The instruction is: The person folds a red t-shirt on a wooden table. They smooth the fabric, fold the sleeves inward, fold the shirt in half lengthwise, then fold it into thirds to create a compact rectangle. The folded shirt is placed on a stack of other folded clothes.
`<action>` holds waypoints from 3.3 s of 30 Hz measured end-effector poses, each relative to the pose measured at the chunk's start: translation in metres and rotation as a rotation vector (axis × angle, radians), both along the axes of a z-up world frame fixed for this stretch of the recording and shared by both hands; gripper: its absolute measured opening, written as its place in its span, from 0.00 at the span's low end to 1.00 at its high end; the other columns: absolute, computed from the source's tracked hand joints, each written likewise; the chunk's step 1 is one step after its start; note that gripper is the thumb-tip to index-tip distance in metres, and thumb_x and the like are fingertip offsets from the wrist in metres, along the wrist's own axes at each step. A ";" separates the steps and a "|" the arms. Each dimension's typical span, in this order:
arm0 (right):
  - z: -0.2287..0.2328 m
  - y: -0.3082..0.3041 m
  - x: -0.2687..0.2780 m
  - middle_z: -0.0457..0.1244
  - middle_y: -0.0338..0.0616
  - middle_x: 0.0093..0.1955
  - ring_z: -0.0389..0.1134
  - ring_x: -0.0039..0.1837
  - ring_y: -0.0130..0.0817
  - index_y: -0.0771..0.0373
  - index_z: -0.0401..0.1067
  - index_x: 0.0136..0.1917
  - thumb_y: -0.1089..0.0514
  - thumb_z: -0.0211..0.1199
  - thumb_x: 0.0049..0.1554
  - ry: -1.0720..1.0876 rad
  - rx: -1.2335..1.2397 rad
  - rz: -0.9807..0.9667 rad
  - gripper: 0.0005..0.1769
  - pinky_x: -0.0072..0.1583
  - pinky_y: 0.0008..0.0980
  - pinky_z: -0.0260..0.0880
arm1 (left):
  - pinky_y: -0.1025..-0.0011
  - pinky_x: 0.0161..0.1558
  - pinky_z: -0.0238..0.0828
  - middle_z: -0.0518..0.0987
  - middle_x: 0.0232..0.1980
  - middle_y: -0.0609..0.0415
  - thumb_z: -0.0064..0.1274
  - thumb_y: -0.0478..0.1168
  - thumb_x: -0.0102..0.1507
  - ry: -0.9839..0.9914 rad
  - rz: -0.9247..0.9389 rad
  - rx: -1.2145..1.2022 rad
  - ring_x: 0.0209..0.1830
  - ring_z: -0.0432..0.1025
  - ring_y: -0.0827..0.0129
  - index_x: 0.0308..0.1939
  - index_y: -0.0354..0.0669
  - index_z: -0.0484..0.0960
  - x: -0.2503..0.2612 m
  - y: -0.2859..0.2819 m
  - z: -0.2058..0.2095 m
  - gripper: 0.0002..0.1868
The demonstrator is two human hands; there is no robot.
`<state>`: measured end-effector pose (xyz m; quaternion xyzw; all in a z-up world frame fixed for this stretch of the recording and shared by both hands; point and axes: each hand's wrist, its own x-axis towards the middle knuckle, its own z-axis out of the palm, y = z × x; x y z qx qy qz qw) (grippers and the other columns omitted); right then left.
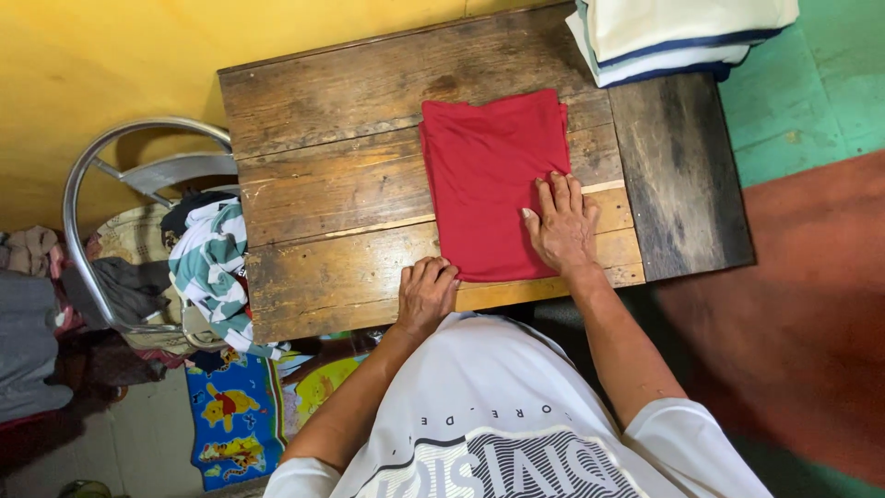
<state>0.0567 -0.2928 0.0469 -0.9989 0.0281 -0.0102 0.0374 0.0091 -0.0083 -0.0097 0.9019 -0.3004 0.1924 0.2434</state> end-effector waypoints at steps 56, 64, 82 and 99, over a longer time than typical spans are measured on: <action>0.002 0.057 -0.008 0.59 0.43 0.76 0.52 0.80 0.41 0.50 0.66 0.74 0.33 0.49 0.63 -0.116 -0.004 0.065 0.33 0.67 0.46 0.56 | 0.50 0.63 0.49 0.66 0.72 0.43 0.46 0.57 0.68 0.358 0.212 0.119 0.77 0.52 0.49 0.71 0.41 0.67 0.030 -0.020 0.038 0.33; -0.013 0.049 0.024 0.67 0.40 0.63 0.63 0.71 0.37 0.49 0.74 0.64 0.30 0.57 0.58 -0.230 -0.053 0.142 0.31 0.64 0.42 0.56 | 0.51 0.63 0.49 0.65 0.71 0.48 0.47 0.60 0.66 0.392 0.236 0.168 0.76 0.52 0.53 0.71 0.45 0.67 0.030 -0.020 0.045 0.36; -0.004 0.011 0.115 0.47 0.44 0.84 0.40 0.85 0.45 0.46 0.56 0.82 0.32 0.37 0.69 0.121 0.036 0.270 0.35 0.73 0.52 0.44 | 0.50 0.66 0.45 0.61 0.76 0.45 0.38 0.62 0.70 0.449 0.276 0.275 0.79 0.47 0.50 0.76 0.45 0.62 0.022 -0.026 0.049 0.36; 0.003 0.011 0.112 0.44 0.44 0.86 0.38 0.85 0.45 0.48 0.53 0.83 0.25 0.36 0.66 0.158 0.054 0.215 0.42 0.75 0.52 0.44 | 0.44 0.68 0.47 0.60 0.76 0.41 0.42 0.58 0.69 0.334 0.226 0.297 0.80 0.45 0.45 0.76 0.44 0.61 0.112 -0.051 0.058 0.36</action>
